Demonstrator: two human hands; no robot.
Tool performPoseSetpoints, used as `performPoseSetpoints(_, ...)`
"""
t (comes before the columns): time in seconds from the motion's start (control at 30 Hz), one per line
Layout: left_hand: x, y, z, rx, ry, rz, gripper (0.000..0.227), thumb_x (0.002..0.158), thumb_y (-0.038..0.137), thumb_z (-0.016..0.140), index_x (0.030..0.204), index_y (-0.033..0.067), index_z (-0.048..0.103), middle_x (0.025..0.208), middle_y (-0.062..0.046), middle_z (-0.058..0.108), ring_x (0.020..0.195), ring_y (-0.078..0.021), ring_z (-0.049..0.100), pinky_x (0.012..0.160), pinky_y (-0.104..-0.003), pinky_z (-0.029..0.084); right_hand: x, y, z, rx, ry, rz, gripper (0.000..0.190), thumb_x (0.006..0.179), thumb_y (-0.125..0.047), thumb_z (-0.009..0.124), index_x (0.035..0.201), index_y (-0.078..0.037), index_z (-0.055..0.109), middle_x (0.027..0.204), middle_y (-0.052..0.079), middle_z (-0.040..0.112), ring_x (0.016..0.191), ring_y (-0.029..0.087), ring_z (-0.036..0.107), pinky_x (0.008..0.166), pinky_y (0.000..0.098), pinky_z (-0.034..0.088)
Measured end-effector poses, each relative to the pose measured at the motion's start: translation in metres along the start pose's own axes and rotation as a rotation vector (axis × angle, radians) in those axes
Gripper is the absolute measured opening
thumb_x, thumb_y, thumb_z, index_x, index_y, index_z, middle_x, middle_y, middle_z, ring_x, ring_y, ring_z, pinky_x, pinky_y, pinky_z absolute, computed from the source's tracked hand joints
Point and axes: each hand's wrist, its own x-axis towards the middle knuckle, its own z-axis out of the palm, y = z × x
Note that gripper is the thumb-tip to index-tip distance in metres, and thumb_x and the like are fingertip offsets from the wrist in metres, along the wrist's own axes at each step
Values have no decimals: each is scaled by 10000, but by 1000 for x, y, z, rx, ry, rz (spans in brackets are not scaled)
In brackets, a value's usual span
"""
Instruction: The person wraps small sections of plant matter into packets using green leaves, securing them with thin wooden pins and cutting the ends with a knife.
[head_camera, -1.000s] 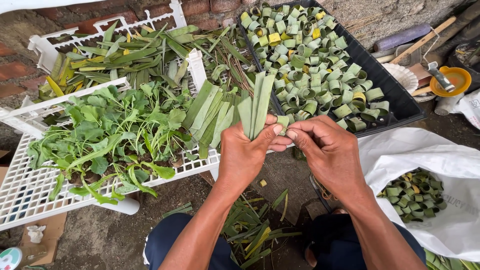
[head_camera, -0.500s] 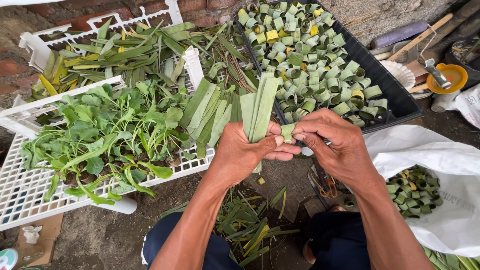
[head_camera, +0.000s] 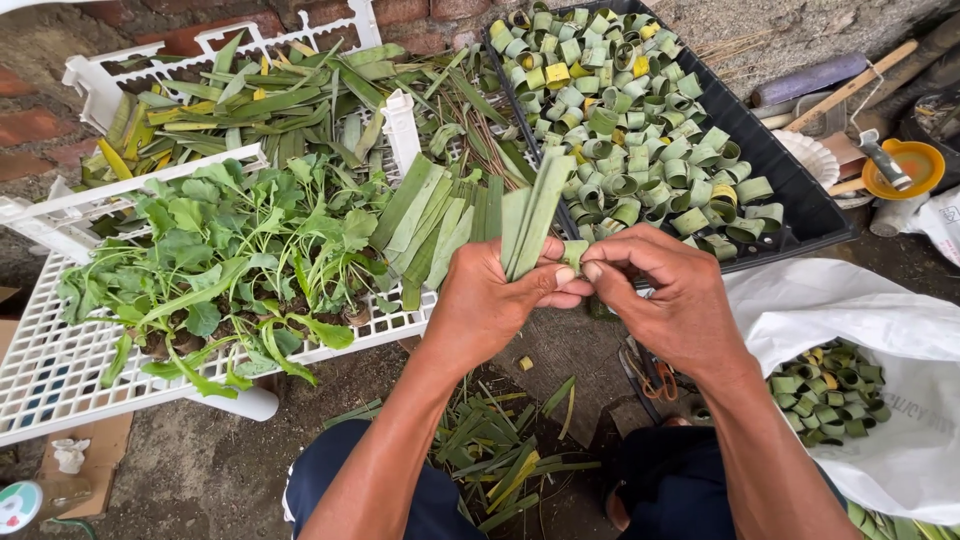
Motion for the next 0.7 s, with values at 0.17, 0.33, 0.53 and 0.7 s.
performPoseSetpoints(0.17,-1,-13,14,1047,79,345,171,921,-35,686,1089,-35,717,906,-234,757,780,-335,785,633,-363,690,-4,-1,21,-190,219,-20,153,850,133,693,807,-9,734,666,98,599,527,128,546,428,263,439)
performPoseSetpoints(0.33,7,-13,28,897,202,336,200,948,-61,660,1142,-54,710,850,-248,735,696,-269,757,569,-330,659,-5,-1,9,-119,159,56,124,954,85,689,964,-12,765,825,145,687,685,227,613,651,358,540)
performPoseSetpoints(0.53,29,-22,49,17,356,29,160,879,-16,756,994,-97,679,547,-144,616,431,-149,622,360,-210,510,-11,10,-8,25,255,97,81,1064,-24,648,1089,-7,723,946,132,667,890,200,657,821,404,550)
performPoseSetpoints(0.7,42,-12,69,202,282,154,91,882,-32,742,958,-67,707,558,-116,607,430,-126,633,346,-220,484,-7,-2,-35,-148,248,53,112,1095,-21,611,1146,-27,711,1002,144,664,950,235,651,843,485,537)
